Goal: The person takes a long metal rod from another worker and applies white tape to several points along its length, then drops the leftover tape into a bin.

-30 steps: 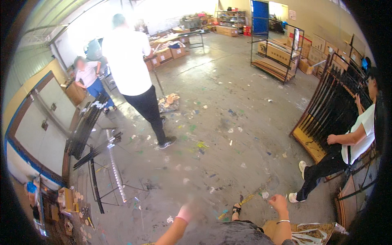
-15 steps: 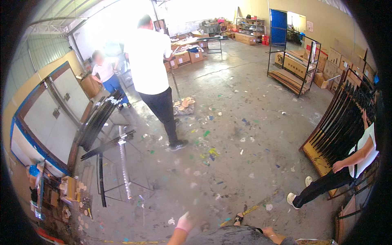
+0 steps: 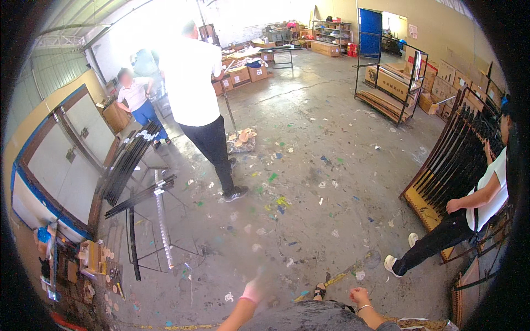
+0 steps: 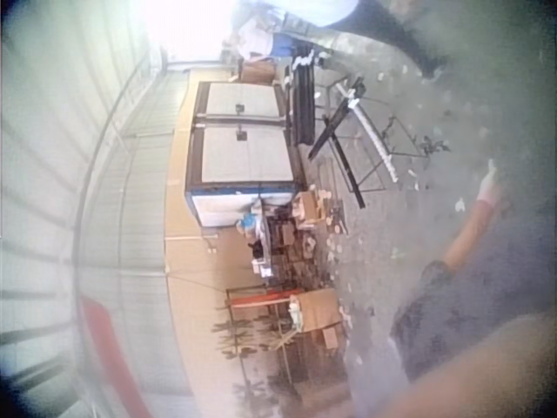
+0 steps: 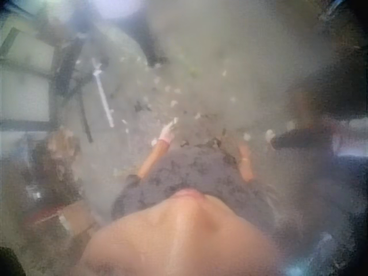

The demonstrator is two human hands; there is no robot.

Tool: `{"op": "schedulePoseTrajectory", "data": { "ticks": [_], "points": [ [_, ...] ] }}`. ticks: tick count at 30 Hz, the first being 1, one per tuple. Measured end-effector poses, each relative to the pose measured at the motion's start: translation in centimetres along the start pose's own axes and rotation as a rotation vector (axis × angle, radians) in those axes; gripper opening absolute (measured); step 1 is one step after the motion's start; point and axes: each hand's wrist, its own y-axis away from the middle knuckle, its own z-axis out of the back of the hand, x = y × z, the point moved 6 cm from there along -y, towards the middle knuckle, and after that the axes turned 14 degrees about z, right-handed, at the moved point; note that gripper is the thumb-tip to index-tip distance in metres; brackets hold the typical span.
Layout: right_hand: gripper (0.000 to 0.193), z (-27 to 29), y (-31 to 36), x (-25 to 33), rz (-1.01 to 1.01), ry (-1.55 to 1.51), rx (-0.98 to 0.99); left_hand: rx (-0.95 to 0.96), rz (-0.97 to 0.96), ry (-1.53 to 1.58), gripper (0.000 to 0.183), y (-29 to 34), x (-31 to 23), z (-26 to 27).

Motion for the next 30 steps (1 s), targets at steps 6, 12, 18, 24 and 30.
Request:
{"op": "schedulePoseTrajectory", "data": {
  "ticks": [6,12,18,24,30],
  "points": [
    [0.017,1.3,3.4,-6.6,-0.165,-0.092,-0.050,0.024,0.000,0.079,0.038,0.6,-0.5,-1.8],
    [0.022,2.6,8.0,-0.1,-0.091,0.160,-0.052,0.053,0.065,0.184,0.038,-1.1,0.9,-1.2],
    [0.011,1.6,3.3,-3.8,-0.117,-0.133,-0.078,0.040,0.157,0.011,0.046,-1.9,1.3,-1.8],
    [0.010,1.7,1.3,-4.4,-0.078,-0.154,-0.097,0.047,0.161,-0.028,0.050,-1.9,1.3,-2.7],
    [0.008,1.4,1.0,-6.4,-0.085,-0.126,0.001,0.057,0.123,-0.052,0.047,-1.8,1.8,-2.2]
  ]
}}
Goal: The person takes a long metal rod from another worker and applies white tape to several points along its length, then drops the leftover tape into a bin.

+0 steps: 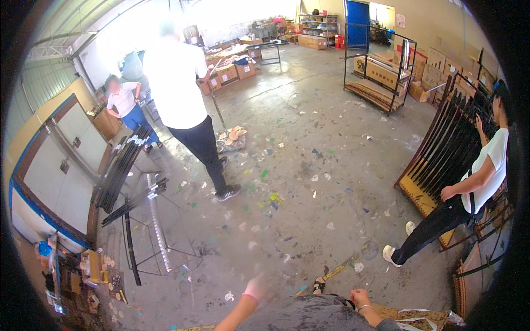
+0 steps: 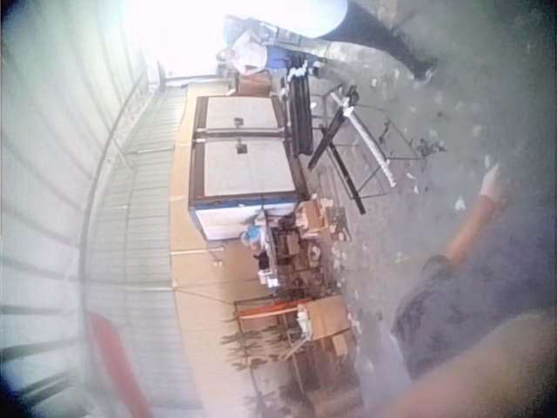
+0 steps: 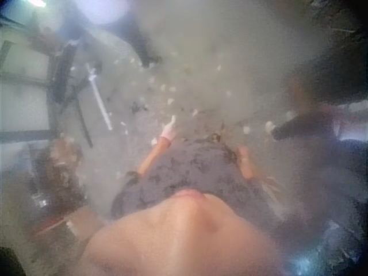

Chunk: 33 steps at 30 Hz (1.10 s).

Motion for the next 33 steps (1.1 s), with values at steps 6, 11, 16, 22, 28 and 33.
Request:
{"op": "schedulePoseTrajectory", "data": {
  "ticks": [6,11,16,22,28,33],
  "points": [
    [0.008,-0.2,2.3,0.0,-0.062,-0.088,-0.118,-0.016,-0.013,-0.055,0.048,-0.3,0.6,0.5],
    [0.007,-0.2,2.4,0.2,-0.054,-0.040,-0.078,0.126,0.031,-0.015,0.035,-0.5,1.0,-0.2],
    [0.007,-0.7,2.5,0.2,-0.063,-0.105,-0.094,0.197,0.033,-0.016,0.038,0.3,0.3,-1.4],
    [0.009,-0.8,2.3,-0.5,-0.046,-0.116,-0.087,0.002,0.102,-0.064,0.048,0.9,-1.0,-2.3],
    [0.010,-0.1,1.4,-3.3,0.010,-0.024,-0.061,0.049,0.080,-0.071,0.044,2.4,-2.8,-4.2],
    [0.009,-0.1,2.1,-3.1,-0.067,-0.094,-0.125,0.057,0.076,-0.139,0.040,1.5,-1.5,-3.3]
  ]
}}
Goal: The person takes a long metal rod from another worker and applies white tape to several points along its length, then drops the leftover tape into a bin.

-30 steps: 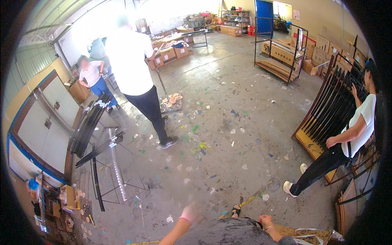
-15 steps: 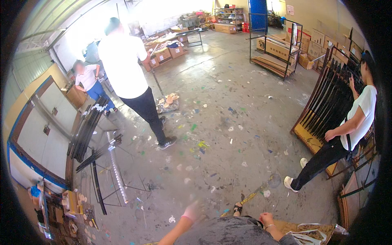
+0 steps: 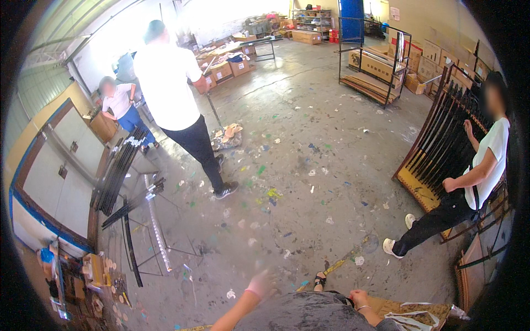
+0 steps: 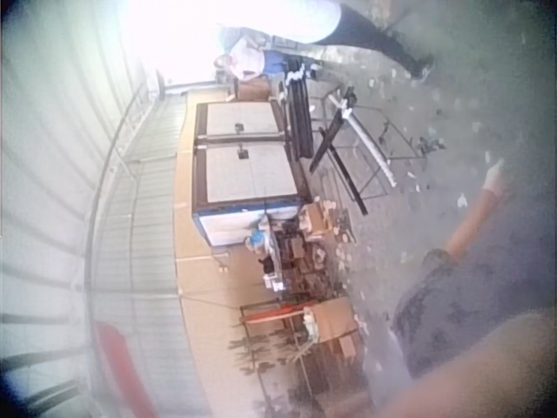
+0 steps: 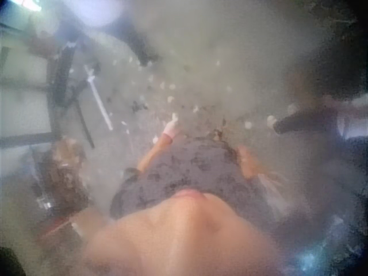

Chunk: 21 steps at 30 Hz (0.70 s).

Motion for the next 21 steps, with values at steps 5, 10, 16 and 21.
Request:
{"op": "schedulePoseTrajectory", "data": {
  "ticks": [5,10,16,21],
  "points": [
    [0.011,0.0,1.4,2.1,-0.004,0.011,0.025,0.103,-0.237,-0.368,0.041,-0.6,0.9,0.3],
    [0.012,0.2,0.2,1.6,0.013,0.044,0.047,0.089,-0.144,-0.159,0.041,-0.2,-0.1,-0.4],
    [0.011,0.0,0.2,1.9,0.036,0.037,0.043,0.007,-0.021,0.043,0.050,-0.3,1.0,0.1],
    [0.011,0.3,0.3,2.1,0.078,0.049,0.033,0.051,-0.041,-0.081,0.053,-0.7,1.3,-0.3]
  ]
}}
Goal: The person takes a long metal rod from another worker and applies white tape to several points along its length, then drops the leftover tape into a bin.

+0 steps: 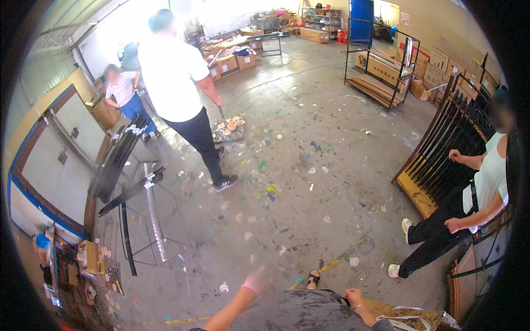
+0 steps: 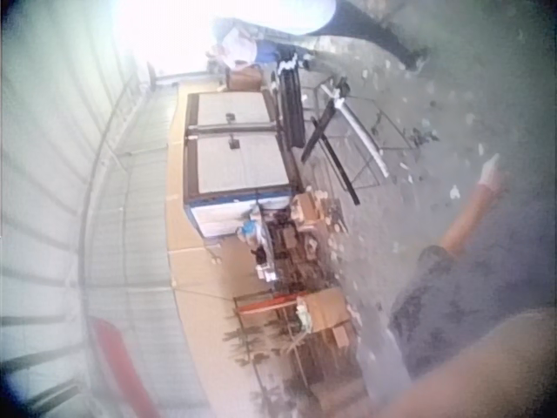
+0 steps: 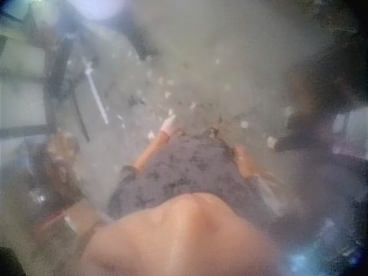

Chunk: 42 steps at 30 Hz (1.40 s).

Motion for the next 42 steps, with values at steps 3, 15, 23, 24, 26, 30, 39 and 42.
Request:
{"op": "schedulePoseTrajectory", "data": {
  "ticks": [3,15,23,24,26,30,39,42],
  "points": [
    [0.011,0.2,1.9,2.5,-0.030,0.022,-0.021,0.013,-0.083,-0.313,0.053,-0.6,0.6,0.5],
    [0.009,1.1,0.2,-0.5,0.038,0.033,0.028,-0.135,0.195,0.252,0.054,3.6,-4.4,-3.8],
    [0.011,0.5,2.0,2.1,-0.071,-0.076,-0.005,-0.124,0.110,0.300,0.051,2.2,-2.3,-1.9],
    [0.011,0.7,2.1,2.0,-0.075,-0.077,-0.040,-0.159,0.080,0.164,0.050,0.7,-1.7,-0.6],
    [0.011,0.6,1.3,1.8,-0.076,-0.051,0.013,-0.269,0.031,-0.095,0.048,-1.2,-1.2,1.8],
    [0.012,0.9,1.1,1.7,-0.040,-0.041,0.027,-0.401,-0.137,-0.097,0.042,0.7,-10.5,3.1],
    [0.017,1.5,3.1,4.8,0.012,0.117,0.007,-1.137,-0.992,-0.620,0.033,18.6,-39.7,-4.4],
    [0.016,1.1,3.0,4.4,0.126,0.046,0.081,-1.198,-1.155,-0.699,0.035,20.5,-43.2,-5.4]
  ]
}}
